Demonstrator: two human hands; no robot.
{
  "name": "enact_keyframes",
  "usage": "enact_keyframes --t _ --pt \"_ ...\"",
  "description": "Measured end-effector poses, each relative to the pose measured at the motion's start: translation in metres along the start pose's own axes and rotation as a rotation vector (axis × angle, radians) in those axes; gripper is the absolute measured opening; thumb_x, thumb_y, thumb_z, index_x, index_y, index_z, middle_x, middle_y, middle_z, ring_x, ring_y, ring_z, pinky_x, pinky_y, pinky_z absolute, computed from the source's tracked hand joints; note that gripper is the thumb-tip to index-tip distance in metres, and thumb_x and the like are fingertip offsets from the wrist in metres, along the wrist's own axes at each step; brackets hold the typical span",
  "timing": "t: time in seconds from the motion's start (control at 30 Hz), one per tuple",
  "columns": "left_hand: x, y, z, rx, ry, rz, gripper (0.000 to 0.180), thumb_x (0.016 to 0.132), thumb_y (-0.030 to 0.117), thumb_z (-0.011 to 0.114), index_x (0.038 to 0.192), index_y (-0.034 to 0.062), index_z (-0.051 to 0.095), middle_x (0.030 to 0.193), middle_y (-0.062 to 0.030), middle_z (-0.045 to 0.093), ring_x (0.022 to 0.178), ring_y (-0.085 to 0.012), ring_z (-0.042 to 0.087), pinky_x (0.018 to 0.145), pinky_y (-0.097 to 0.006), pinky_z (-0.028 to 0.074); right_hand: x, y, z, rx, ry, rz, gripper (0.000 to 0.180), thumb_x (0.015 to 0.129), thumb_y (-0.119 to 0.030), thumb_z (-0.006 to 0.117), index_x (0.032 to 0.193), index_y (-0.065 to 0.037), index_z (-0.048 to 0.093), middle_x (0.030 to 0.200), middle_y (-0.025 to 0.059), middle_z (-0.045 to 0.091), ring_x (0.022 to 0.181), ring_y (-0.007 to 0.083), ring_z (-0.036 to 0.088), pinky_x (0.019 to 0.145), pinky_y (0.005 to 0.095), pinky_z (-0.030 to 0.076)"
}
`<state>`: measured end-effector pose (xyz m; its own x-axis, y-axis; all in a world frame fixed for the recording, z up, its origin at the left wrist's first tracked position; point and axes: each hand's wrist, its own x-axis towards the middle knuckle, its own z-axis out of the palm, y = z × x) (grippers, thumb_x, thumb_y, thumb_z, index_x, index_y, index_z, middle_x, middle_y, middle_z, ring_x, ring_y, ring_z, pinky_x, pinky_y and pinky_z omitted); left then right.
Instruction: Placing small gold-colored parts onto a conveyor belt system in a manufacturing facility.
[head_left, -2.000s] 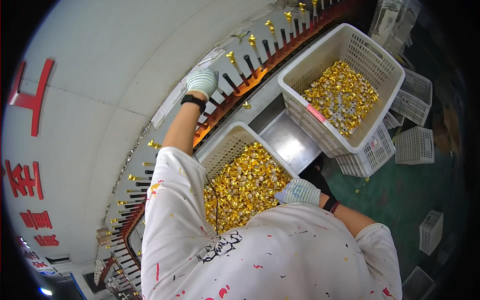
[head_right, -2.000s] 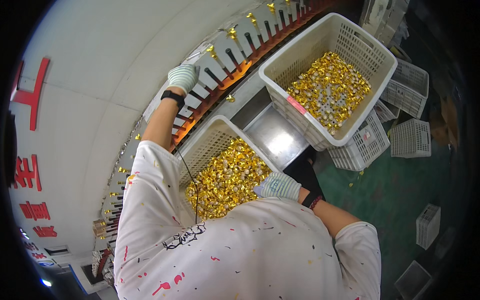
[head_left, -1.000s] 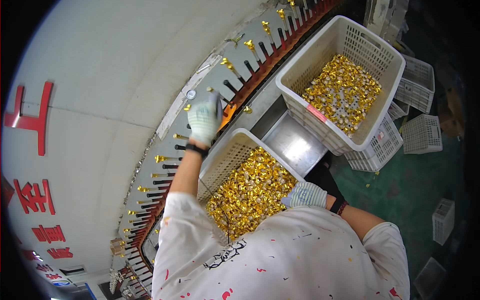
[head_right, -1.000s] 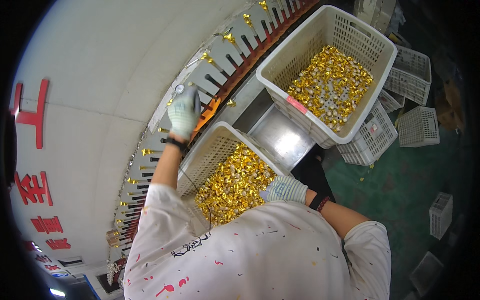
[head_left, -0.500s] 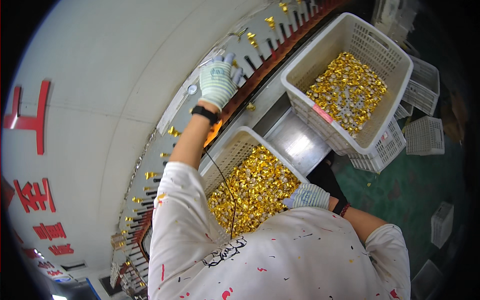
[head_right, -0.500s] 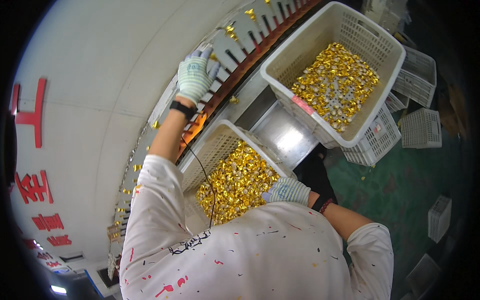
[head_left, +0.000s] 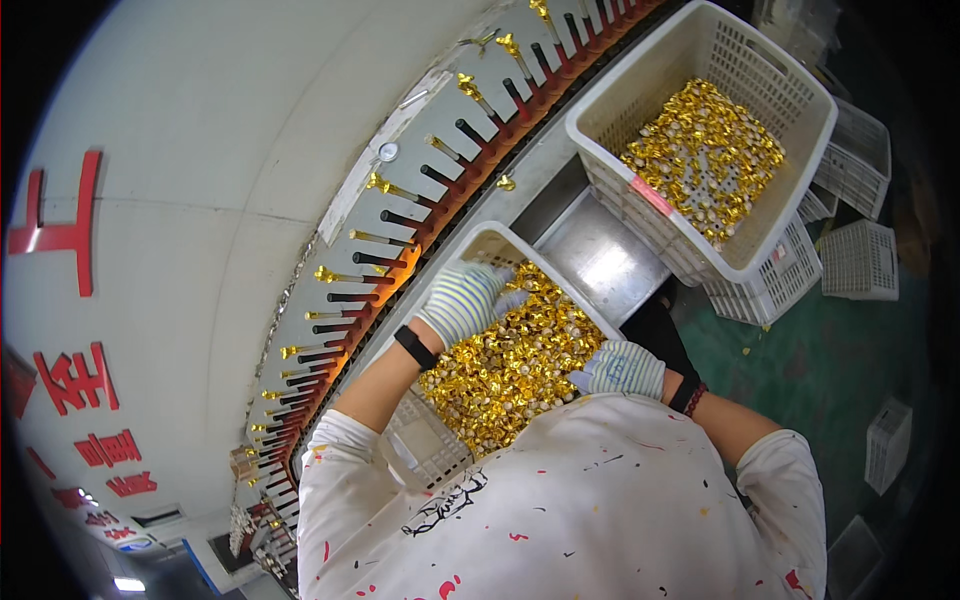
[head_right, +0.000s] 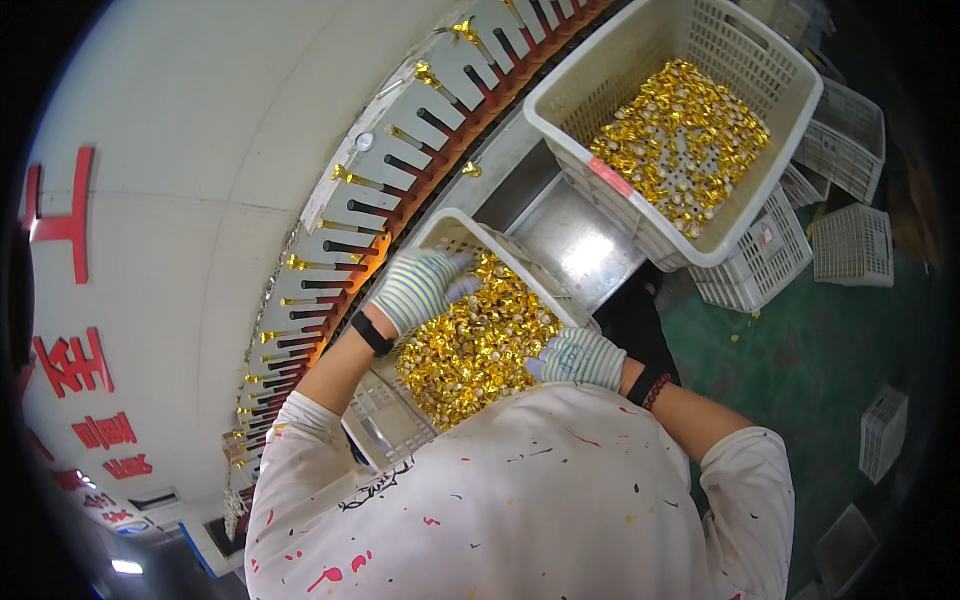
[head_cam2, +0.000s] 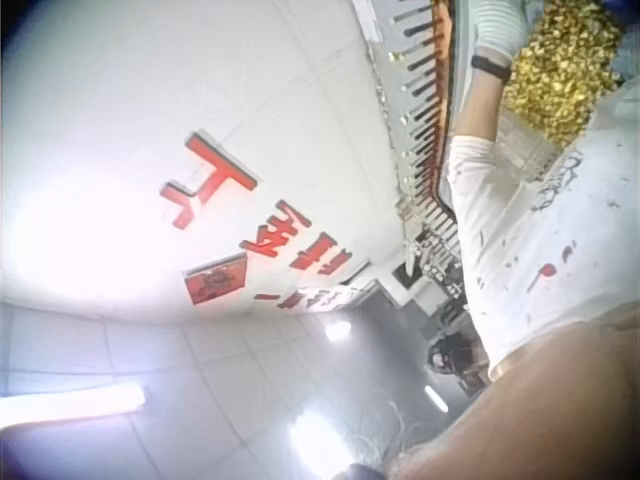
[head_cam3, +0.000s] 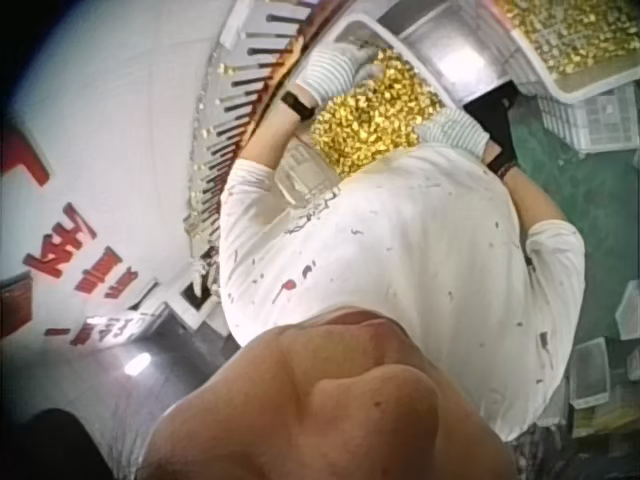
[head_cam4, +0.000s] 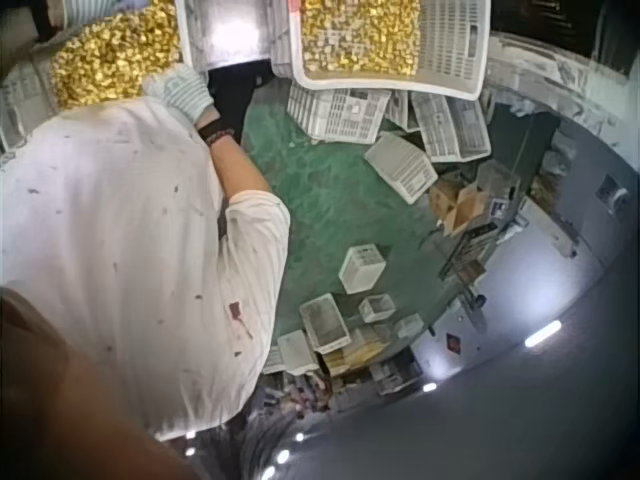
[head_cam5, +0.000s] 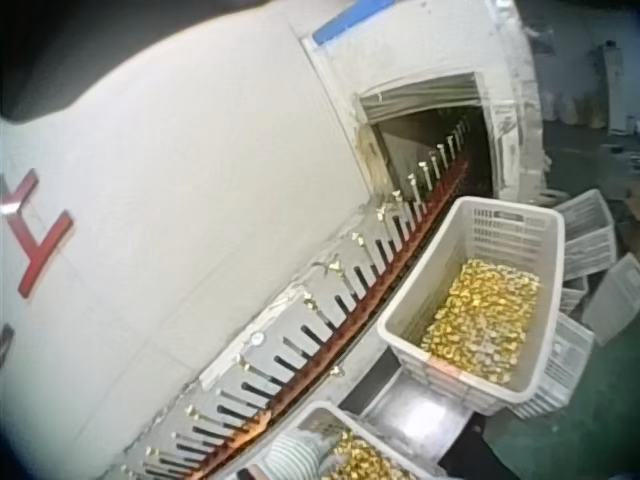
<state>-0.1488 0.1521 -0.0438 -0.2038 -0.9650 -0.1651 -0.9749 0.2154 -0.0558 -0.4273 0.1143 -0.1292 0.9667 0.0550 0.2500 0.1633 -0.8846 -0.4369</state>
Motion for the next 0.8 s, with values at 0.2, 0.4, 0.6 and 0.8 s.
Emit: enact_keyframes --t 0.2,0.4,0.6,0.8 --pt "0.068 -0.031 -0.042 -0.019 0.105 -0.136 0.029 0.088 0.035 0.056 0.096 0.0091 0.068 0.088 -0.0162 0.066 0.089 -0.0333 0.062 0.079 -0.044 0.048 -0.003 0.000 0.002 0.020 0.030 0.033 0.016 0.087 -0.022 0.050 0.078 -0.011 0.058 0.059 0.0052 0.057 0.057 0.0236 0.061 0.053 0.0381 0.047" --pt "0.184 -0.118 -0.070 0.262 0.683 -0.149 0.028 0.087 0.033 0.058 0.101 0.0101 0.066 0.088 -0.0159 0.066 0.088 -0.0341 0.063 0.073 -0.045 0.049 0.000 0.004 0.014 0.102 0.012 0.054 0.011 0.087 -0.021 0.050 0.083 -0.013 0.057 0.063 0.0059 0.055 0.061 0.0242 0.061 0.056 0.0385 0.048" --pt "0.177 -0.130 -0.040 0.279 0.458 -0.266 0.022 0.092 0.029 0.050 0.089 0.0129 0.065 0.071 -0.0144 0.066 0.066 -0.0359 0.064 0.057 -0.048 0.048 -0.001 0.005 0.016 0.067 0.055 -0.002 0.010 0.087 -0.019 0.049 0.081 -0.013 0.054 0.065 0.0044 0.053 0.062 0.0231 0.059 0.057 0.0377 0.047" --pt "0.039 -0.032 -0.002 0.163 0.248 -0.188 0.022 0.088 0.031 0.058 0.084 0.0098 0.063 0.059 -0.0142 0.058 0.055 -0.0319 0.059 0.054 -0.046 0.046 -0.001 0.005 0.012 0.037 0.065 -0.013 0.012 0.086 -0.021 0.049 0.082 -0.013 0.058 0.063 0.0031 0.055 0.061 0.0222 0.060 0.055 0.0361 0.047"
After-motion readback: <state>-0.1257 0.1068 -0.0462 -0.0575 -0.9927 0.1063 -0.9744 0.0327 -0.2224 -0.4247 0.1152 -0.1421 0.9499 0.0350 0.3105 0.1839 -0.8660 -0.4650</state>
